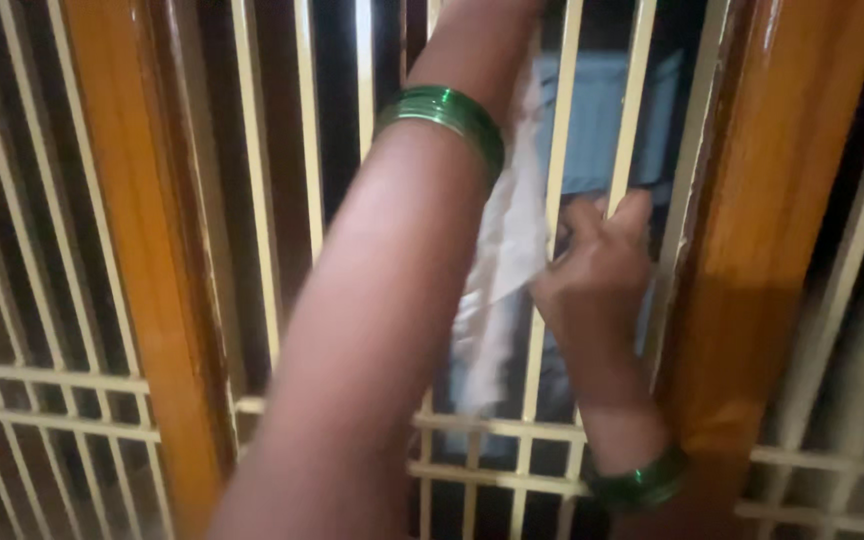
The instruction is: The person cleans a window grill by wiping the metal bars with a cloth and then rinsing the cloth in a basin of water.
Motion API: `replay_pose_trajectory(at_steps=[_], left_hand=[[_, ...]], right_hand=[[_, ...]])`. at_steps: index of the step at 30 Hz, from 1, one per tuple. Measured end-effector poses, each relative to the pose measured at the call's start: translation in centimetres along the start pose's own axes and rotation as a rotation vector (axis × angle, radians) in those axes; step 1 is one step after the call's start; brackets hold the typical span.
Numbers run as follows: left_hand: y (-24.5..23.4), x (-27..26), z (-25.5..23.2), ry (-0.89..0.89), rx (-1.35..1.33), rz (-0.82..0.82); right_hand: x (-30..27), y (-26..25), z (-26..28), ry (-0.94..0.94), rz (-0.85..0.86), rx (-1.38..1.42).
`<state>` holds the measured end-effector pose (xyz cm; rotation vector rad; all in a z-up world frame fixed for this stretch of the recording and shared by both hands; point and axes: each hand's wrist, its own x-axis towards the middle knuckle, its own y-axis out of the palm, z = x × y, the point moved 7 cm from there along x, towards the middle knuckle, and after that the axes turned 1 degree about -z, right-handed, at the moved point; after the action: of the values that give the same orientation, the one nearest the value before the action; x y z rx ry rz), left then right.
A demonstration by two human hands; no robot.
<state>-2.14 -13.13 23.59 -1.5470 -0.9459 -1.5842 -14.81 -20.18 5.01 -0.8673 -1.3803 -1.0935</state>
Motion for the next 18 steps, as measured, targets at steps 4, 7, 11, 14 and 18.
replay_pose_trajectory(at_steps=[4, 7, 11, 14, 18], left_hand=[[1.8, 0.8, -1.3, -0.055, -0.003, 0.034], [2.6, 0.7, -1.4, -0.092, -0.011, 0.074], [2.9, 1.7, -0.1, -0.127, -0.026, 0.119], [2.7, 2.4, 1.0, -0.154, -0.039, 0.15], [-0.7, -2.2, 0.2, -0.194, -0.078, 0.039]], right_hand=[[-0.2, 0.5, -1.9, 0.614, 0.1, 0.522], [-0.5, 0.7, -1.5, 0.573, 0.088, 0.56], [-0.9, 1.1, -3.0, 0.418, 0.047, 0.43], [-0.5, 1.8, -2.4, 0.137, 0.133, -0.093], [-0.4, 1.2, -1.9, 0.141, 0.124, -0.082]])
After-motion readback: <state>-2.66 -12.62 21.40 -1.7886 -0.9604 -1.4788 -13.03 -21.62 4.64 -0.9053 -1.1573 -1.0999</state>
